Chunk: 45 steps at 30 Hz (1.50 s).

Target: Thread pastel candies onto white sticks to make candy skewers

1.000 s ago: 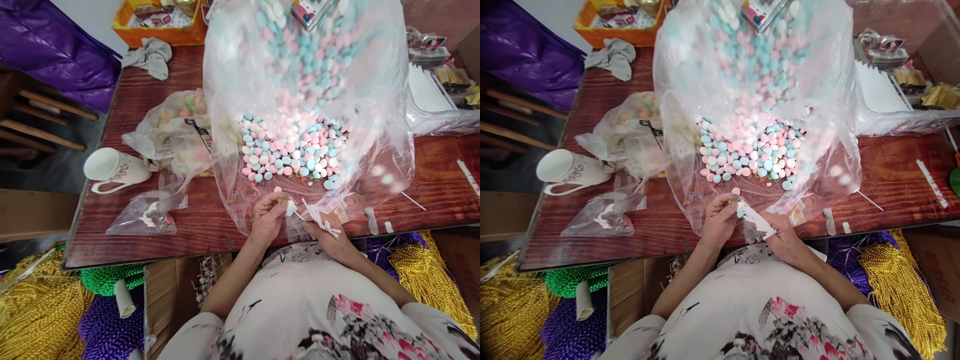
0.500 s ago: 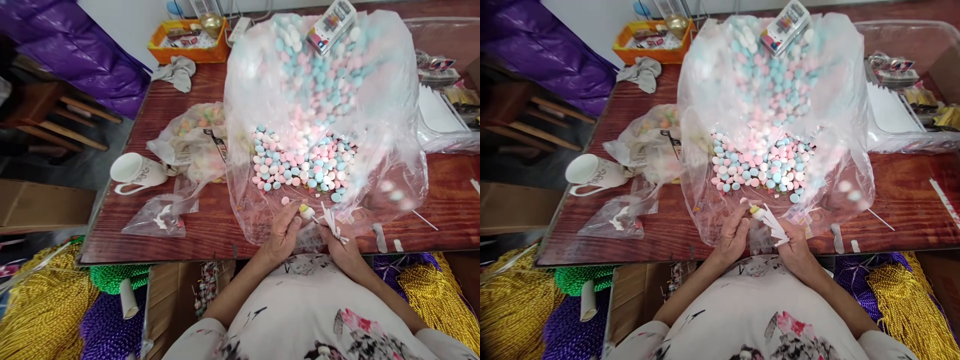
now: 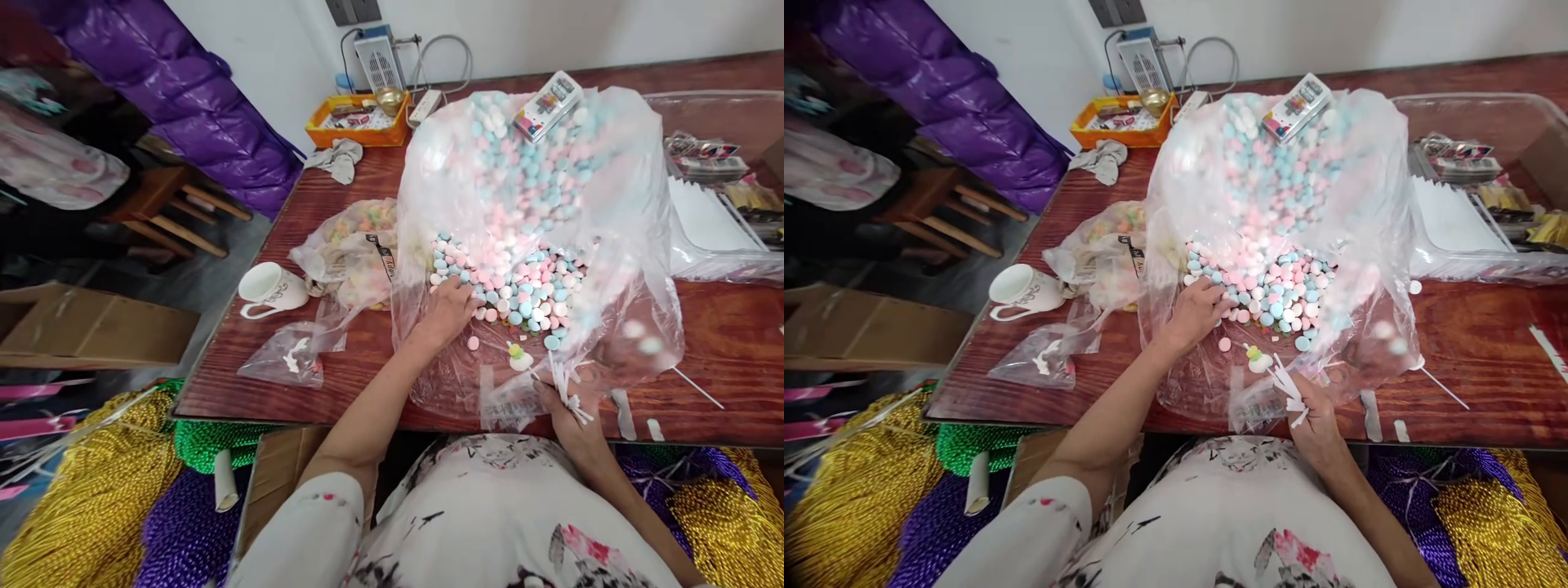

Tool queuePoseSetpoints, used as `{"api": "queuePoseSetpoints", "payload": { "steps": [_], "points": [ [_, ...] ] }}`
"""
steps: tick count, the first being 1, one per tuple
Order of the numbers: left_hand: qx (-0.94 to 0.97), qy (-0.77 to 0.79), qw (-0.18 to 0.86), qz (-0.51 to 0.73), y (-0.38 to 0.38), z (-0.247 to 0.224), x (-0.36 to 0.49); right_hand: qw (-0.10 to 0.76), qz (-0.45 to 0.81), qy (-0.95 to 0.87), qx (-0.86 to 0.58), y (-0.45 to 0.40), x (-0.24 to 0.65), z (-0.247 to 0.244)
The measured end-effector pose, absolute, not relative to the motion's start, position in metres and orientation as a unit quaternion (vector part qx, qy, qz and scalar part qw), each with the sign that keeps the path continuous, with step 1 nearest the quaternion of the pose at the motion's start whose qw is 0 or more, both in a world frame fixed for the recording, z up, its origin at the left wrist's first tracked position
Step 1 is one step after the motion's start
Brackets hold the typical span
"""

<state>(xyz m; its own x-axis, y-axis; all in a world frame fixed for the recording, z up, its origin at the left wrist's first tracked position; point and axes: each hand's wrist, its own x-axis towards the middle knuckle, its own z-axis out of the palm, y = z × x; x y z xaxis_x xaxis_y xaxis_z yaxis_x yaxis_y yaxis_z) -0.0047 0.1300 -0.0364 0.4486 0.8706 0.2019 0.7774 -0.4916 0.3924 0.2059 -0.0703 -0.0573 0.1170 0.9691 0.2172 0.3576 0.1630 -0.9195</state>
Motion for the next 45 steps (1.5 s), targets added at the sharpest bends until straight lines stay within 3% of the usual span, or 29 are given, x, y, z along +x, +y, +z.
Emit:
{"api": "queuePoseSetpoints", "payload": {
  "steps": [9, 16, 18, 23, 26, 30, 37, 45],
  "points": [
    [0.823, 0.476, 0.192, 0.241, 0.127, -0.047, -0.007, 0.488, 0.335, -0.568, -0.572, -0.077, 0.210, -0.068],
    [0.727, 0.454, 0.366, 0.363, 0.117, -0.052, -0.039, 0.453, 0.329, -0.618, -0.553, -0.079, 0.212, -0.074],
    [0.752, 0.456, 0.332, 0.341, 0.105, -0.053, -0.045, 0.440, 0.322, -0.619, -0.566, -0.079, 0.216, -0.072],
    [0.852, 0.466, 0.116, 0.209, 0.073, -0.050, -0.037, 0.392, 0.314, -0.663, -0.556, -0.074, 0.208, -0.058],
    [0.861, 0.460, 0.073, 0.204, 0.054, -0.049, -0.032, 0.370, 0.299, -0.691, -0.544, -0.072, 0.203, -0.054],
    [0.820, 0.460, 0.134, 0.313, 0.034, -0.052, -0.033, 0.381, 0.295, -0.673, -0.561, -0.076, 0.207, -0.055],
    [0.831, 0.461, 0.209, 0.231, 0.026, -0.067, -0.029, 0.395, 0.311, -0.661, -0.557, -0.075, 0.206, -0.052],
    [0.703, 0.479, 0.370, 0.373, 0.048, -0.053, -0.055, 0.435, 0.309, -0.642, -0.550, -0.081, 0.214, -0.062]
  ]
}}
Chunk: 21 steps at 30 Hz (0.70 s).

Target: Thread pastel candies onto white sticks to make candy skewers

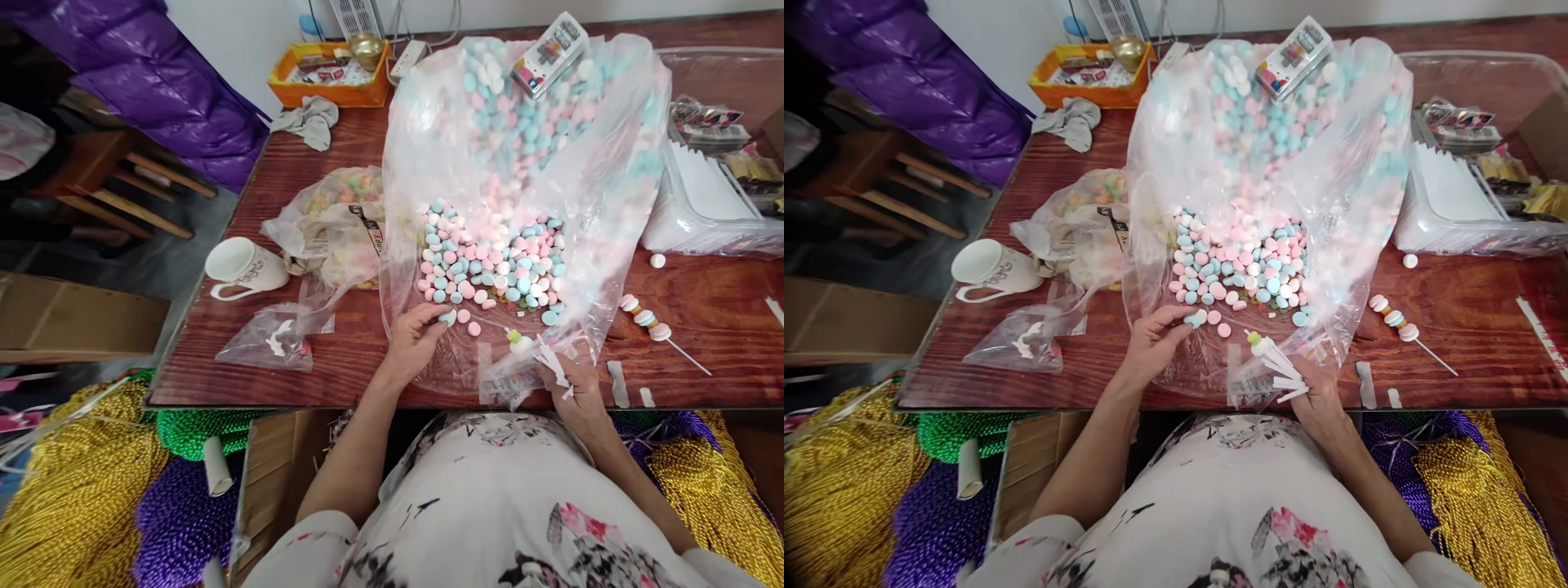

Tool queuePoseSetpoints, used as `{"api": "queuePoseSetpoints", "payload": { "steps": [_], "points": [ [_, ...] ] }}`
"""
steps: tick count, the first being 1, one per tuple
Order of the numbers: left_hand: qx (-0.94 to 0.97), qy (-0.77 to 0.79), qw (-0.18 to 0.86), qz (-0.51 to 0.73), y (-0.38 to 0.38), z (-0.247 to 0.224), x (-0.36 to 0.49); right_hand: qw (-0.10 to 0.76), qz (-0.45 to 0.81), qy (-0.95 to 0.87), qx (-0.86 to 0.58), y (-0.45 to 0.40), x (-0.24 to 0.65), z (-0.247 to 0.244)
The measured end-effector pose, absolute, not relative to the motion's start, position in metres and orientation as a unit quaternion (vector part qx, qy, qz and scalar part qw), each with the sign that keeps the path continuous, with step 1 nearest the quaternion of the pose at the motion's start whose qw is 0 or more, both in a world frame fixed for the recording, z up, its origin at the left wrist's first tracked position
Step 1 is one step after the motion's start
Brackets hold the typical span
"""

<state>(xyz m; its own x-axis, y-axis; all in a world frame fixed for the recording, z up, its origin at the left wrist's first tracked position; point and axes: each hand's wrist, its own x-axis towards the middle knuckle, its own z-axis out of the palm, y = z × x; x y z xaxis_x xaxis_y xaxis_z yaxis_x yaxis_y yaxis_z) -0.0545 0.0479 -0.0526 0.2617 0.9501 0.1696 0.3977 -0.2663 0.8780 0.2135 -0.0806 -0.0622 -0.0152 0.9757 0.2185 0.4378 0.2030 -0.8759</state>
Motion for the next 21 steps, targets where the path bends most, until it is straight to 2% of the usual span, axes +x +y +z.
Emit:
{"api": "queuePoseSetpoints", "payload": {
  "steps": [7, 12, 14, 17, 21],
  "points": [
    [0.750, 0.488, 0.334, 0.296, 0.070, -0.069, -0.056, 0.427, 0.315, -0.663, -0.528, -0.076, 0.206, -0.059],
    [0.822, 0.471, 0.181, 0.264, 0.056, -0.070, -0.056, 0.399, 0.322, -0.679, -0.525, -0.071, 0.200, -0.049],
    [0.841, 0.448, 0.150, 0.262, 0.049, -0.070, -0.054, 0.401, 0.331, -0.677, -0.521, -0.069, 0.195, -0.047],
    [0.810, 0.448, 0.183, 0.331, 0.039, -0.070, -0.051, 0.394, 0.358, -0.673, -0.513, -0.066, 0.187, -0.046],
    [0.684, 0.473, 0.333, 0.445, 0.027, -0.059, -0.044, 0.373, 0.388, -0.676, -0.504, -0.065, 0.179, -0.048]
  ]
}}
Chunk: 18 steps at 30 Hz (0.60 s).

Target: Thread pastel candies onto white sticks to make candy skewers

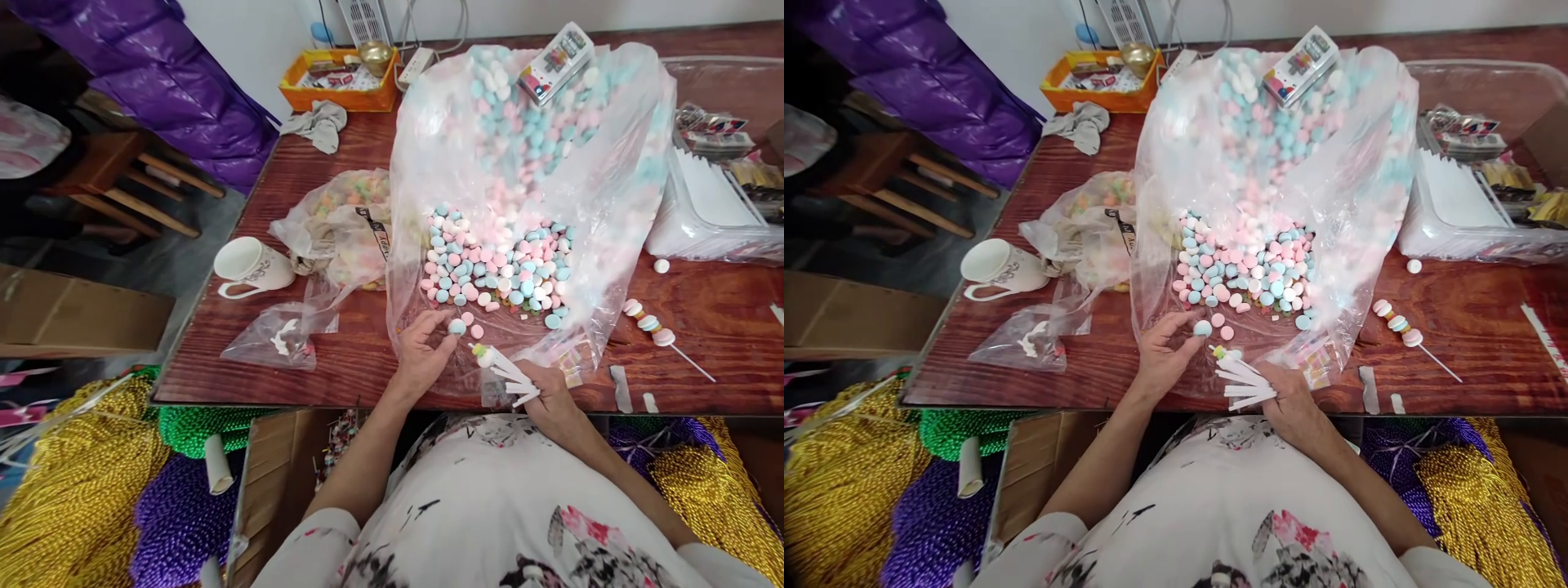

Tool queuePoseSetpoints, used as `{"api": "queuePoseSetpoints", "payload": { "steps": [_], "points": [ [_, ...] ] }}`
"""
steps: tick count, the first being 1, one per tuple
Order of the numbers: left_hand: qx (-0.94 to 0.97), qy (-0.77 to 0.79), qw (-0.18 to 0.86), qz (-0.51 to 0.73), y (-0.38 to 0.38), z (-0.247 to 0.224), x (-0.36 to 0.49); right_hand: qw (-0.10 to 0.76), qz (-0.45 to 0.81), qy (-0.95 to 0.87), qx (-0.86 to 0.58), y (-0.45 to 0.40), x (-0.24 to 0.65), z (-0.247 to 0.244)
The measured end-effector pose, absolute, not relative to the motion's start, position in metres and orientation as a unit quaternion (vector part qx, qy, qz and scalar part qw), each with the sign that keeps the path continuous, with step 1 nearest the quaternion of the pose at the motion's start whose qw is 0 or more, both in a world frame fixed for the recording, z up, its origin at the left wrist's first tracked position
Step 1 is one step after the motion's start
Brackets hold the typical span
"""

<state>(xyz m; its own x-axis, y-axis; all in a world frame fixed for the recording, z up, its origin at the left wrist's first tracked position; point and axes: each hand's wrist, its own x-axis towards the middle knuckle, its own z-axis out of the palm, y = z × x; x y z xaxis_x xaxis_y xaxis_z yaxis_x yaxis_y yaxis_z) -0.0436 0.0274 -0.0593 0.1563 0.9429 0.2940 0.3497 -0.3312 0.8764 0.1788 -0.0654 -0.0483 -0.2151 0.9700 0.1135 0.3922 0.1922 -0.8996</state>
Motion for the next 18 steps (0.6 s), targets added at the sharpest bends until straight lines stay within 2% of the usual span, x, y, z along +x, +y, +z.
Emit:
{"api": "queuePoseSetpoints", "payload": {
  "steps": [4, 10, 18],
  "points": [
    [0.609, 0.445, 0.436, 0.490, 0.016, -0.043, -0.033, 0.373, 0.382, -0.676, -0.507, -0.066, 0.178, -0.049],
    [0.582, 0.414, 0.455, 0.532, 0.005, -0.036, -0.022, 0.379, 0.373, -0.660, -0.530, -0.066, 0.180, -0.047],
    [0.646, 0.443, 0.318, 0.534, 0.008, -0.041, -0.021, 0.406, 0.430, -0.624, -0.511, -0.072, 0.176, -0.042]
  ]
}}
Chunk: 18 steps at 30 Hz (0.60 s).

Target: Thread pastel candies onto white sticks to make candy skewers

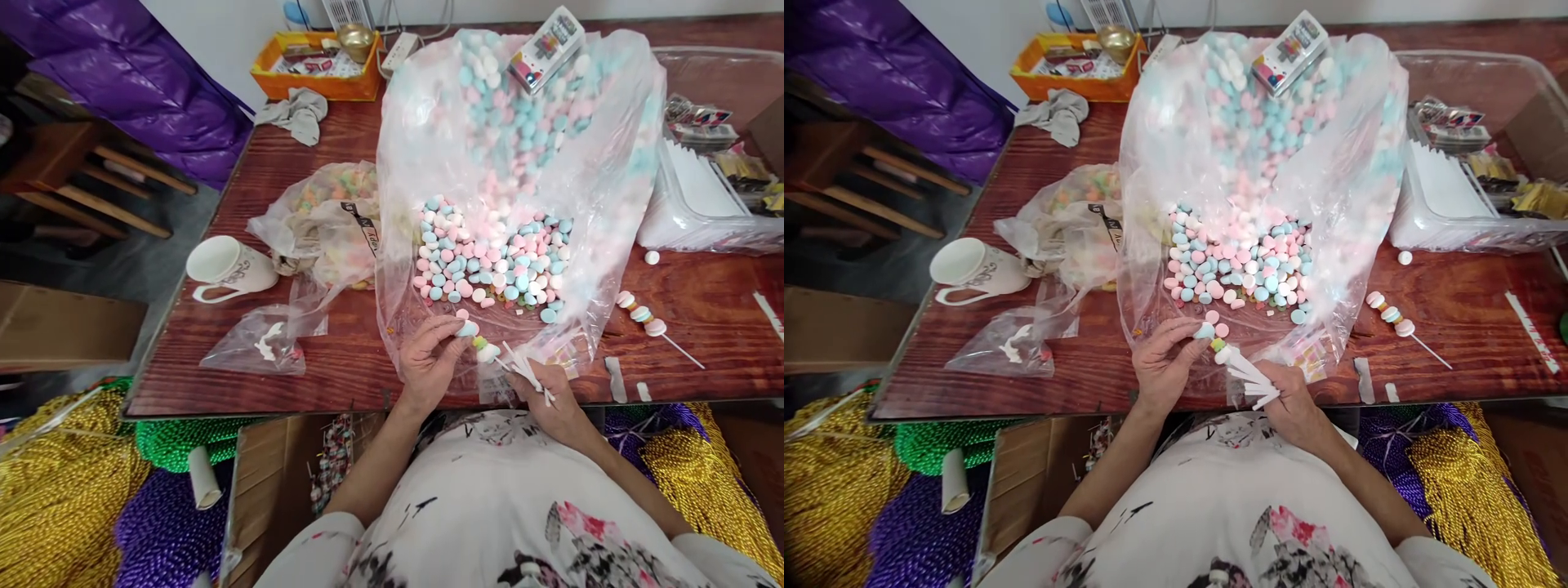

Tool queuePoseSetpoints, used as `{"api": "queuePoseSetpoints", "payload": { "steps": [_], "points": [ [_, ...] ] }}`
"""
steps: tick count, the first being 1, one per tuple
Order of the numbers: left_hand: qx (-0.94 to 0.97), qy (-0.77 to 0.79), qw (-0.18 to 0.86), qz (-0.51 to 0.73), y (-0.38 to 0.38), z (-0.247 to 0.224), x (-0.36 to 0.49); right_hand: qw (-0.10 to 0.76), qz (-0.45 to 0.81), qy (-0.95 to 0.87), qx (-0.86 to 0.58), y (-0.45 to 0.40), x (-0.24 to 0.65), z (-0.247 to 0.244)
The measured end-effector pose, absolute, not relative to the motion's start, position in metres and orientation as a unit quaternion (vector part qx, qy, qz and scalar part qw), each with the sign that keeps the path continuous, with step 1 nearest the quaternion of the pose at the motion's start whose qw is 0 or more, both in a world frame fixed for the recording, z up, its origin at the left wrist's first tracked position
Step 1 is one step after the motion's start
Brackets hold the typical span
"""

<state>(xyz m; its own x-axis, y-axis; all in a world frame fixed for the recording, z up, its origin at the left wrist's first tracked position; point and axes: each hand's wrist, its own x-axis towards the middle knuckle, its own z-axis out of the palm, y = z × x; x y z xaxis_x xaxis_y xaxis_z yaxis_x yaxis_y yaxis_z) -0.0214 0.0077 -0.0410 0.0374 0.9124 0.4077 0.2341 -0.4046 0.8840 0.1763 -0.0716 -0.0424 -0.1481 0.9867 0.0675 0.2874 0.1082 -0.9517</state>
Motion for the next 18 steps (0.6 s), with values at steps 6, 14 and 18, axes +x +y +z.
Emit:
{"api": "queuePoseSetpoints", "payload": {
  "steps": [6, 14, 18],
  "points": [
    [0.729, 0.393, 0.220, 0.516, 0.004, -0.048, -0.022, 0.416, 0.442, -0.615, -0.503, -0.072, 0.179, -0.043],
    [0.789, 0.335, 0.164, 0.489, 0.002, -0.050, -0.024, 0.434, 0.422, -0.605, -0.517, -0.069, 0.171, -0.036],
    [0.803, 0.332, 0.091, 0.487, 0.004, -0.047, -0.019, 0.446, 0.419, -0.608, -0.506, -0.065, 0.164, -0.034]
  ]
}}
